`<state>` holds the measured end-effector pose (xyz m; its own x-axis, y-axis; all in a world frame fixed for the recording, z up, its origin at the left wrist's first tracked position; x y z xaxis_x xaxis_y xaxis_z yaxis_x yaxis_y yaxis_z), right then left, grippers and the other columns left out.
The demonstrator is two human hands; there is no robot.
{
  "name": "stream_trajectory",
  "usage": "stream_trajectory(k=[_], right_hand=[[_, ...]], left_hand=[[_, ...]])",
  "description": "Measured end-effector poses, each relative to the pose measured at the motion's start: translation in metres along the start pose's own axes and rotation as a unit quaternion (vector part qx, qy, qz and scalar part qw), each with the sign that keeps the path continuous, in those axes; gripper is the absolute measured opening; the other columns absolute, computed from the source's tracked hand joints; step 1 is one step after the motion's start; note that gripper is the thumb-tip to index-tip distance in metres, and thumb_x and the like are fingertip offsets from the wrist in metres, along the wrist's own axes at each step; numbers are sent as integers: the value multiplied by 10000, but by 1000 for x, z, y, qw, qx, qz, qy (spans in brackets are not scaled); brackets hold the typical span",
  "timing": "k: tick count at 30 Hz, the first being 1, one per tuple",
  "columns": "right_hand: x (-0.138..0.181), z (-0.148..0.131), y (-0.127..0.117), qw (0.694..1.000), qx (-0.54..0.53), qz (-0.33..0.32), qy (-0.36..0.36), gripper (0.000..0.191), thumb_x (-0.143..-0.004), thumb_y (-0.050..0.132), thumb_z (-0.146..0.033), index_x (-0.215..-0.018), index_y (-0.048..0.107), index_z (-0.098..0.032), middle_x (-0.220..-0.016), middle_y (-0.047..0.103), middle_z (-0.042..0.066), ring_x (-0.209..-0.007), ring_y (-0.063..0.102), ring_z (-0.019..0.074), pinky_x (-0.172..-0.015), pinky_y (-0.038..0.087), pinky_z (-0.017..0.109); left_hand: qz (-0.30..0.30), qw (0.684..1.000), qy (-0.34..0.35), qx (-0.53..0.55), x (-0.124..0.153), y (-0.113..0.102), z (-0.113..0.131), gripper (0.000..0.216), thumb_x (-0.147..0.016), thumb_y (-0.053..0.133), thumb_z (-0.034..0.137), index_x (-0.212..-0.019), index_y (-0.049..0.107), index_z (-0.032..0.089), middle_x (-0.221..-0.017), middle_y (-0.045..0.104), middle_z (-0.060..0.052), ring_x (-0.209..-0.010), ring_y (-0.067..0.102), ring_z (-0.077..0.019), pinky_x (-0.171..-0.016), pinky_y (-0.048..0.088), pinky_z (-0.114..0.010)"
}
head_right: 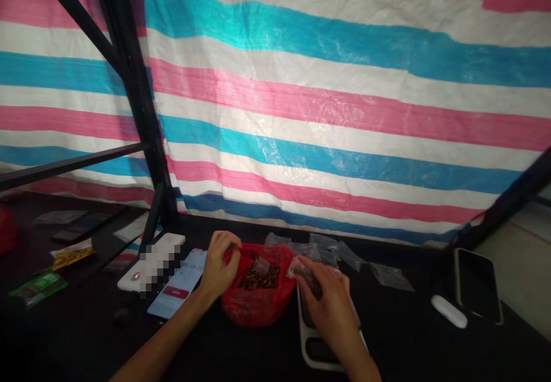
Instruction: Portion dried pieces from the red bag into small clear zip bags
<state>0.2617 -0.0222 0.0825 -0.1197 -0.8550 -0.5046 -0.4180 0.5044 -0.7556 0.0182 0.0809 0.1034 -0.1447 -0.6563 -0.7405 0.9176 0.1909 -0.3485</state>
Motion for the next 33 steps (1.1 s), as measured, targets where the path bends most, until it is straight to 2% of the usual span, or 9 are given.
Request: stream_trajectory(k=[2, 5, 8, 10, 13, 16, 19, 26, 33], right_hand=[[9, 20, -15, 999, 12, 23, 21, 388, -947, 565, -499, -1270, 661, -307, -1154, 754, 60, -1050, 682, 290, -946, 429, 468], [20, 42, -25, 998, 44, 21, 45, 366, -921, 582, -493, -1225, 681, -314, -1123, 756, 51, -1041, 680, 287, -925, 435, 467], [24, 47, -24, 998, 60, 10, 35, 388, -895, 605, -450, -1257, 661, -322, -1195, 730, 50, -1125, 652, 288, -960, 430, 466], [24, 45, -28, 998, 52, 29, 18, 422, -893, 615, -453, -1292, 636, -322, -1257, 700, 54, -1181, 623, 290, -1002, 414, 474], [25, 52, -52, 990, 16, 139, 20, 372, -921, 591, -476, -1228, 659, -278, -1218, 699, 78, -1155, 623, 288, -1025, 414, 485], [35, 73, -78, 963, -27, 262, 56, 298, -940, 564, -450, -1064, 696, -214, -1040, 712, 95, -991, 660, 268, -931, 483, 448], [45, 88, -88, 944, -31, 315, 93, 279, -934, 560, -432, -953, 705, -194, -932, 700, 89, -877, 659, 253, -862, 494, 425], [48, 82, -87, 950, -9, 304, 67, 256, -937, 557, -409, -894, 702, -203, -877, 697, 78, -840, 651, 247, -852, 474, 422], [47, 83, -81, 959, -27, 275, 58, 258, -954, 557, -432, -889, 698, -225, -901, 704, 66, -891, 661, 257, -876, 468, 426]], left_hand=[[4, 1000, 1, -3, 0, 0, -1, 219, -834, 463, 49, -752, 534, 239, -775, 617, -24, -870, 528, -241, -782, 450, -384], [6, 1000, 7, 1, 1, 3, -1, 208, -837, 479, 54, -755, 542, 234, -777, 621, -23, -873, 526, -240, -784, 442, -379], [2, 1000, 13, 4, 3, 6, 1, 207, -848, 480, 53, -758, 544, 228, -774, 617, -24, -872, 519, -239, -791, 435, -379], [-5, 1000, 18, 4, 5, 8, 4, 205, -857, 481, 55, -766, 547, 226, -781, 615, -26, -876, 518, -239, -795, 434, -381], [-4, 1000, 21, 5, 7, 9, 7, 208, -852, 479, 48, -768, 545, 227, -790, 613, -27, -879, 518, -239, -790, 435, -378], [1, 1000, 21, 4, 7, 9, 9, 217, -835, 475, 31, -762, 537, 226, -781, 613, -22, -863, 516, -233, -773, 435, -367], [15, 1000, 16, 0, 7, 7, 10, 219, -832, 473, 24, -769, 538, 223, -785, 615, -17, -855, 517, -227, -772, 436, -361], [38, 999, 21, 3, 9, 3, 15, 210, -854, 469, 34, -803, 542, 225, -811, 604, -17, -860, 525, -220, -777, 442, -355], [49, 999, 14, 15, 10, 2, 8, 211, -860, 459, 45, -808, 551, 227, -814, 607, -10, -851, 532, -214, -769, 436, -343]])
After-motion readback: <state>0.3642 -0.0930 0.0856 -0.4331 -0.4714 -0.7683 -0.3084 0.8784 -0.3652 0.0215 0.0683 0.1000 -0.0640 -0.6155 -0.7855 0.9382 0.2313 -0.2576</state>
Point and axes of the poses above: each hand's wrist, its own x-axis away from the middle knuckle, its own y-axis out of the palm, z = x × y, the point moved 9 cm from there along -x, towards the middle knuckle
